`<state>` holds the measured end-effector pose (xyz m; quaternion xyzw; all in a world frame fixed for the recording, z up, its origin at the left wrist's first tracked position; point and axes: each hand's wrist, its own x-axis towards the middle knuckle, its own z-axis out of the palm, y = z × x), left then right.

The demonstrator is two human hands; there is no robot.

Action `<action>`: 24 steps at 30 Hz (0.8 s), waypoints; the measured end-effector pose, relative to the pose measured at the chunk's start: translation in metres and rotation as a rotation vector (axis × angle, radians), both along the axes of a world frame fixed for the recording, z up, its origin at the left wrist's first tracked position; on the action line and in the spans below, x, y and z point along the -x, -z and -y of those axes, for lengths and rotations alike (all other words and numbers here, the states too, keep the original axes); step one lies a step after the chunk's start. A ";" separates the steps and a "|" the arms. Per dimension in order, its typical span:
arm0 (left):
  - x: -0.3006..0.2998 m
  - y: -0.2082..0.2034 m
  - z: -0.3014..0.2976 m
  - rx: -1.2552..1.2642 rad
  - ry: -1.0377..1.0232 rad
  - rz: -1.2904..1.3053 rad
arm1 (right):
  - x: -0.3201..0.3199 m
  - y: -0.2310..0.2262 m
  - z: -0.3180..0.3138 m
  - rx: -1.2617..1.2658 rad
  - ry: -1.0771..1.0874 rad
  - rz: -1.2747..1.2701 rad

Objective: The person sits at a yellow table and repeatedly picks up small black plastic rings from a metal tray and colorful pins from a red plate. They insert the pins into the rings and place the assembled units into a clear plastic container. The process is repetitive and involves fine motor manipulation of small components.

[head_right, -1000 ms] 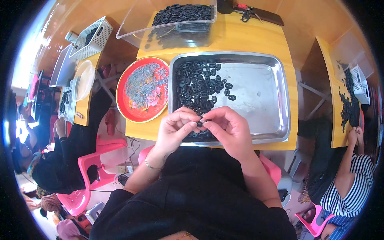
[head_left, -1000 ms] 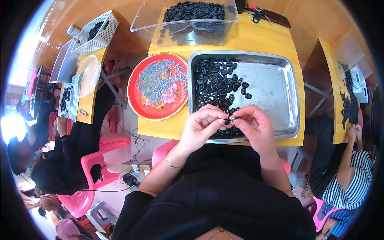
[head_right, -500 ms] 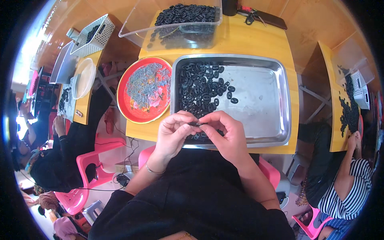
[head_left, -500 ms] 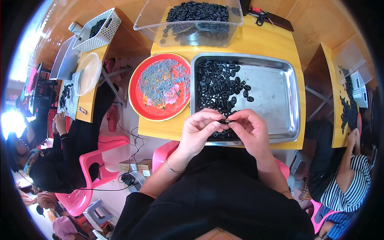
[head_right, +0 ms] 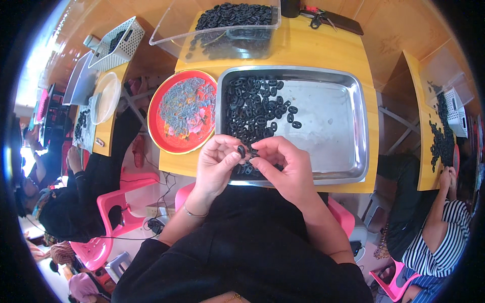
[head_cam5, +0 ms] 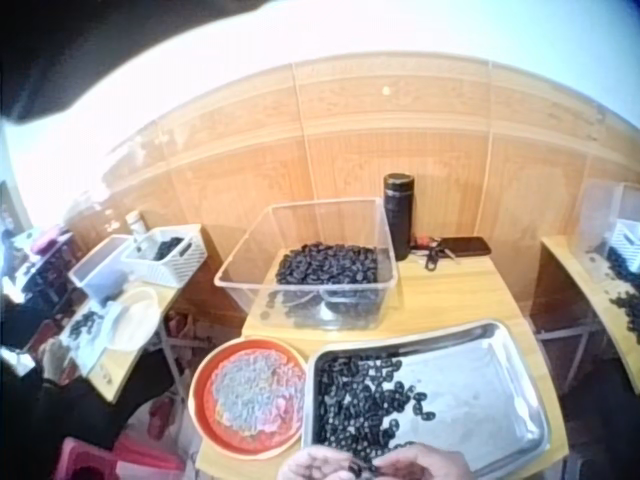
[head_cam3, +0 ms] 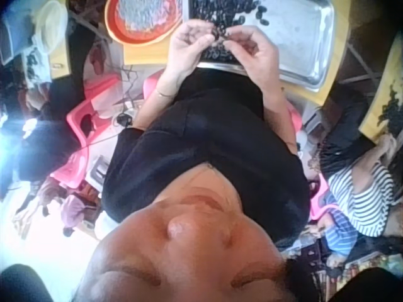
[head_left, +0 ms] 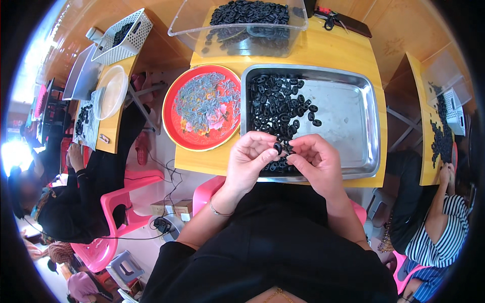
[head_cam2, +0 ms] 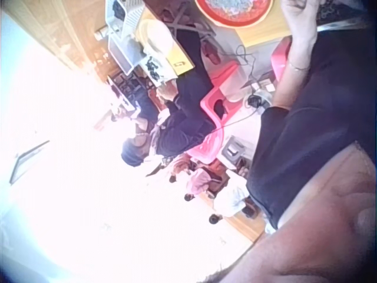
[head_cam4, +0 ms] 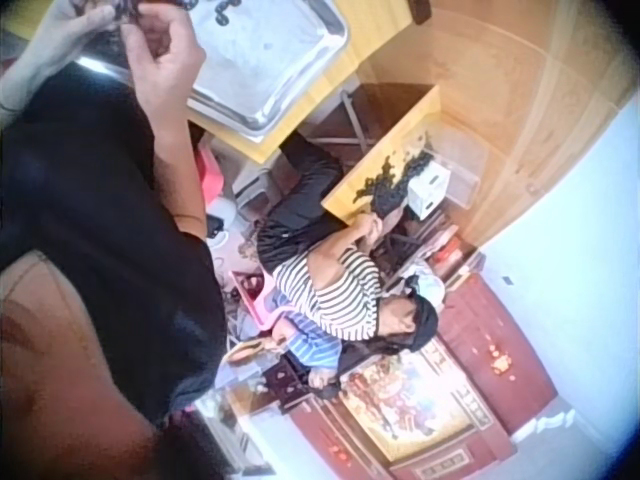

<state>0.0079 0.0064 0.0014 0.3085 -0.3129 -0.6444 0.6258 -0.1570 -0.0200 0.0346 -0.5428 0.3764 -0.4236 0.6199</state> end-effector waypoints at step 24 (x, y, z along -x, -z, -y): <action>-0.004 -0.004 -0.002 0.023 0.026 0.079 | 0.000 0.007 0.001 0.194 0.074 -0.124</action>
